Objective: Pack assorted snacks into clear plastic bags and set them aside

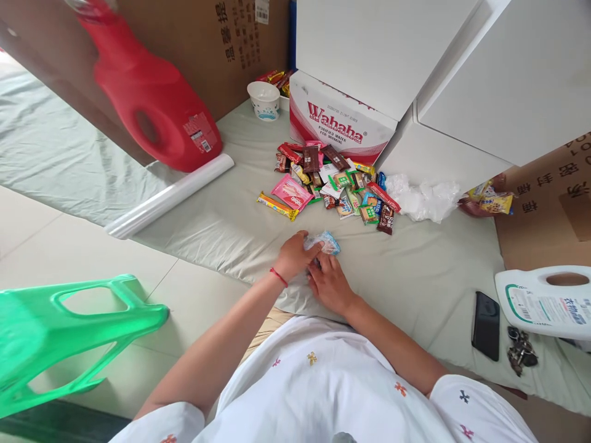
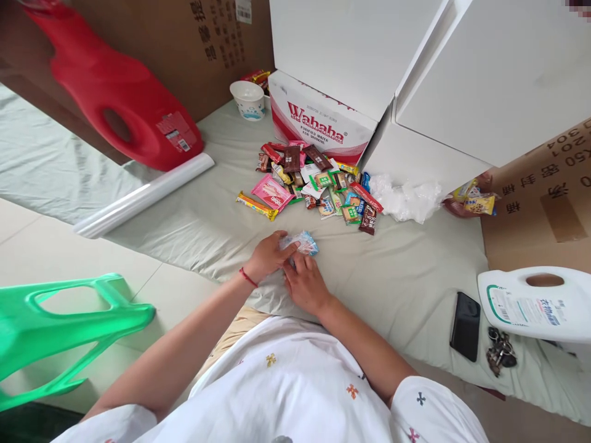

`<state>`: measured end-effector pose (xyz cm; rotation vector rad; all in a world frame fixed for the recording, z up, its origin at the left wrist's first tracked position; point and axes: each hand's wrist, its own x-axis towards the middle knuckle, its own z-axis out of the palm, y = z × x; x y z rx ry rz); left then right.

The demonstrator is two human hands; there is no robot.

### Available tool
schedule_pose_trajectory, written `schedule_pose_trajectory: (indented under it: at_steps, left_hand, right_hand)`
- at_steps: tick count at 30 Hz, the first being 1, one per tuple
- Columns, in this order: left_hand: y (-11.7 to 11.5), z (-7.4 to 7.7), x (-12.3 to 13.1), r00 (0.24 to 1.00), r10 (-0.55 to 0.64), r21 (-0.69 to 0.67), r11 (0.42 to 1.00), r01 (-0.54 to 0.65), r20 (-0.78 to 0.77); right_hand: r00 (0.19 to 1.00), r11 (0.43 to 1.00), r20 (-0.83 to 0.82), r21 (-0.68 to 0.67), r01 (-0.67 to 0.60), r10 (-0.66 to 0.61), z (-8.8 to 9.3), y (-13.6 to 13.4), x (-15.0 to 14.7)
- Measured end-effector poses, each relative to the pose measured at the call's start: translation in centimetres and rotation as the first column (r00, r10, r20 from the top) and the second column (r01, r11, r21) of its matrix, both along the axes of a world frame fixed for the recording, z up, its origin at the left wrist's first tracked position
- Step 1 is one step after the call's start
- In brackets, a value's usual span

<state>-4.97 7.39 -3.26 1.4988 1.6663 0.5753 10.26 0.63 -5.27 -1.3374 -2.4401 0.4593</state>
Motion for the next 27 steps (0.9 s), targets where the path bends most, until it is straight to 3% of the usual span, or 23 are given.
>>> schedule_pose_trajectory:
  at_steps: [4,8,9,11,13,15,17,22,25,27]
  left_hand:
    - [0.0,-0.1,1.8,0.962,-0.016,0.043,0.999,0.028,-0.273]
    - [-0.2,-0.5,1.6,0.969,0.025,0.101,0.995,0.0,-0.247]
    - [-0.3,-0.6,1.4,0.975,0.066,0.124,0.991,-0.041,-0.212]
    - [-0.7,-0.6,1.4,0.979,0.155,0.18,0.975,-0.13,-0.131]
    - [-1.3,-0.4,2.0,0.975,0.213,0.236,0.952,-0.193,-0.06]
    - [-2.1,0.0,3.1,0.975,0.224,0.28,0.935,-0.216,0.004]
    - [-2.7,0.3,4.2,0.975,0.212,0.305,0.926,-0.222,0.065]
    - [-2.7,0.2,4.9,0.969,0.177,0.239,0.947,-0.216,0.172]
    - [-2.3,-0.3,4.4,0.97,0.103,0.109,0.986,-0.129,0.219]
    - [-2.3,-0.5,4.3,0.969,0.115,0.078,0.988,-0.135,0.217]
  right_hand:
    - [0.991,0.991,0.043,-0.051,-0.128,0.13,0.1,-1.8,1.7]
    - [0.969,0.967,-0.153,-0.136,-0.216,0.195,0.9,-2.2,3.4]
    - [0.956,0.968,-0.26,-0.172,-0.184,0.135,1.0,-2.2,3.7]
    - [0.863,0.951,-0.479,-0.31,0.006,-0.162,1.3,-2.0,3.9]
    - [0.633,0.82,-0.571,-0.538,0.193,-0.523,1.5,-1.5,3.6]
    - [0.459,0.666,-0.537,-0.725,0.178,-0.707,1.8,-0.8,2.9]
    - [0.415,0.593,-0.511,-0.8,0.093,-0.753,2.2,-0.2,2.0]
    - [0.344,0.603,-0.554,-0.796,0.05,-0.759,3.0,0.4,1.2]
    - [0.339,0.575,-0.543,-0.818,-0.009,-0.768,3.0,0.2,1.7]
    - [0.34,0.561,-0.539,-0.827,-0.04,-0.771,2.8,0.0,1.9]
